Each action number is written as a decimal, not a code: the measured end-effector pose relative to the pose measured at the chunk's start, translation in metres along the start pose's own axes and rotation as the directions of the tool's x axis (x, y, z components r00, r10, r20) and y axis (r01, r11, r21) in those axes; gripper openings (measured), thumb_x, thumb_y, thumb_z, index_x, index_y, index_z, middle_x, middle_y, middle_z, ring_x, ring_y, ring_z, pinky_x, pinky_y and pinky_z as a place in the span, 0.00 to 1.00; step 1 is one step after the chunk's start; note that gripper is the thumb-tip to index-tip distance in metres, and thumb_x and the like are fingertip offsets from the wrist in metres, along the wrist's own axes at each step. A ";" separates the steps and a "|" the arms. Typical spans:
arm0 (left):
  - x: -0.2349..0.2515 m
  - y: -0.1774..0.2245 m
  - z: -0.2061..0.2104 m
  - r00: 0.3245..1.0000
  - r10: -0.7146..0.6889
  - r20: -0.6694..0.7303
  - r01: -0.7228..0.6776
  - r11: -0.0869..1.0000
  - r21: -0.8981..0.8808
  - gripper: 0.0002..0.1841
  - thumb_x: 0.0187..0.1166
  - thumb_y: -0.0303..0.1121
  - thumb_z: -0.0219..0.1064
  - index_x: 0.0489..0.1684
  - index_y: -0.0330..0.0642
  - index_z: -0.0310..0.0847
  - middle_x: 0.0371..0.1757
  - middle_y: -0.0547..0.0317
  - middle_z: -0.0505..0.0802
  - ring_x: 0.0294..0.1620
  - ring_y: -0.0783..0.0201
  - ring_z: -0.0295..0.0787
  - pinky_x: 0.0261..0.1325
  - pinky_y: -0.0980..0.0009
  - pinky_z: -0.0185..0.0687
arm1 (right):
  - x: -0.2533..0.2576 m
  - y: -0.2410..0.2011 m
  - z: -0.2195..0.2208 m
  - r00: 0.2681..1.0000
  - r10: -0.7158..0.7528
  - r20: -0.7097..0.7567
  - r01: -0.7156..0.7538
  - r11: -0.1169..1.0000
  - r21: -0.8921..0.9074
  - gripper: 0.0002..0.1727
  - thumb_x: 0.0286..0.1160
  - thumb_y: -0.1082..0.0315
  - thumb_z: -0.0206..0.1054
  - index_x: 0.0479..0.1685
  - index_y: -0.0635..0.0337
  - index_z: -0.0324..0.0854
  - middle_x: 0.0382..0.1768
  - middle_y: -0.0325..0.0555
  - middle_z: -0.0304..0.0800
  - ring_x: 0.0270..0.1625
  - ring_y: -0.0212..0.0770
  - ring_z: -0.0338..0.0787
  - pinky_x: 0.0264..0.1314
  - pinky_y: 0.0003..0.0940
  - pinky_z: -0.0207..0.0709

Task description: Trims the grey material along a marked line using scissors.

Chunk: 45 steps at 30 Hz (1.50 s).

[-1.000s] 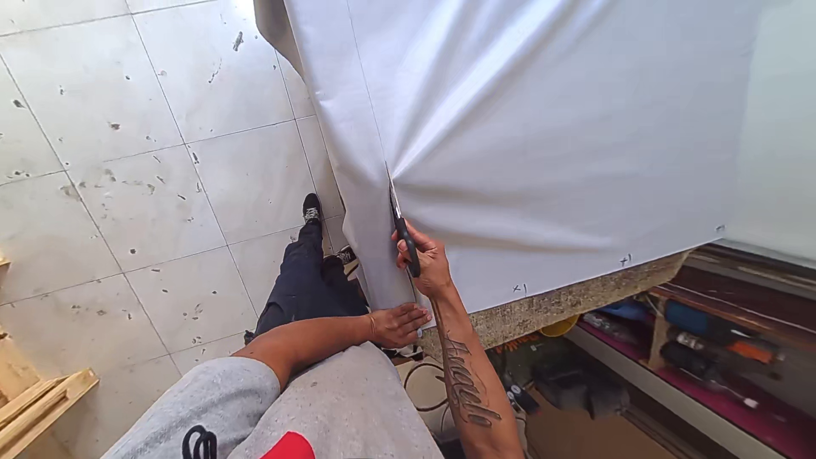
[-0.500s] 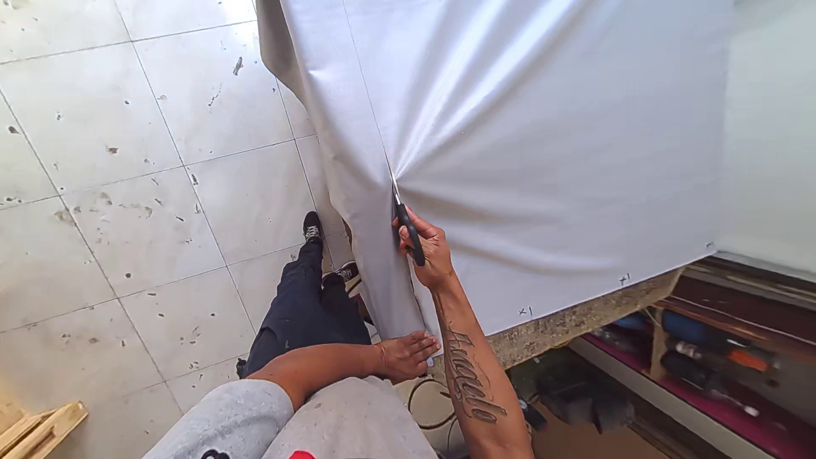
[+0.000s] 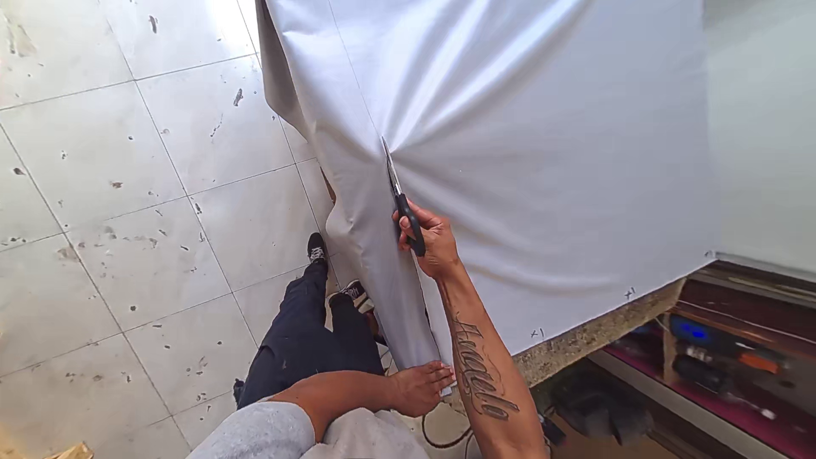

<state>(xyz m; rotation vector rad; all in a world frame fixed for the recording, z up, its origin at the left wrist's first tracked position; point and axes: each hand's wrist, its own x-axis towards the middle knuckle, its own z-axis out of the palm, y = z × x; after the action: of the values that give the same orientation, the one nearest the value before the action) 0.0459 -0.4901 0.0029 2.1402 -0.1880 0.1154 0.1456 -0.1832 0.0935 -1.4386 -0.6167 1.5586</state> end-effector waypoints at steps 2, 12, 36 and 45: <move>0.002 -0.001 -0.004 0.997 0.009 0.077 -0.005 0.999 -0.049 0.19 0.85 0.35 0.58 0.63 0.32 0.87 0.87 0.39 0.73 0.93 0.42 0.56 0.95 0.48 0.42 | 0.011 -0.009 0.006 1.000 0.011 -0.005 -0.011 1.000 -0.009 0.26 0.81 0.71 0.66 0.78 0.71 0.74 0.46 0.47 0.91 0.26 0.30 0.82 0.27 0.24 0.80; -0.044 -0.090 -0.223 0.891 -0.421 -0.170 0.220 0.729 -0.649 0.18 0.82 0.42 0.68 0.41 0.32 0.90 0.35 0.46 0.95 0.40 0.52 0.95 0.51 0.45 0.89 | 0.035 -0.028 0.010 1.000 0.026 0.004 -0.026 1.000 -0.014 0.27 0.80 0.72 0.66 0.78 0.69 0.74 0.47 0.47 0.91 0.26 0.31 0.82 0.26 0.24 0.79; -0.154 -0.248 -0.423 0.806 -0.522 -0.280 0.499 0.853 -0.153 0.26 0.88 0.44 0.53 0.20 0.34 0.80 0.21 0.45 0.88 0.27 0.45 0.91 0.32 0.45 0.83 | 0.146 -0.068 0.056 0.996 -0.046 0.074 0.043 0.998 0.044 0.28 0.76 0.72 0.69 0.77 0.74 0.74 0.52 0.46 0.91 0.33 0.29 0.86 0.35 0.24 0.84; -0.153 -0.252 -0.441 0.858 -0.503 -0.104 0.481 0.858 -0.181 0.28 0.91 0.45 0.51 0.23 0.31 0.81 0.24 0.40 0.89 0.32 0.41 0.92 0.38 0.41 0.84 | 0.199 -0.105 0.080 0.993 -0.060 0.097 0.058 0.998 0.017 0.29 0.77 0.71 0.68 0.78 0.73 0.74 0.54 0.47 0.90 0.34 0.28 0.85 0.36 0.23 0.83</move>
<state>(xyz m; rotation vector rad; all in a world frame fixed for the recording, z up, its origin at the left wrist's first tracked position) -0.0641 0.0292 0.0115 1.9540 0.4326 -0.0411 0.1141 0.0538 0.0962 -1.3281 -0.6987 1.5908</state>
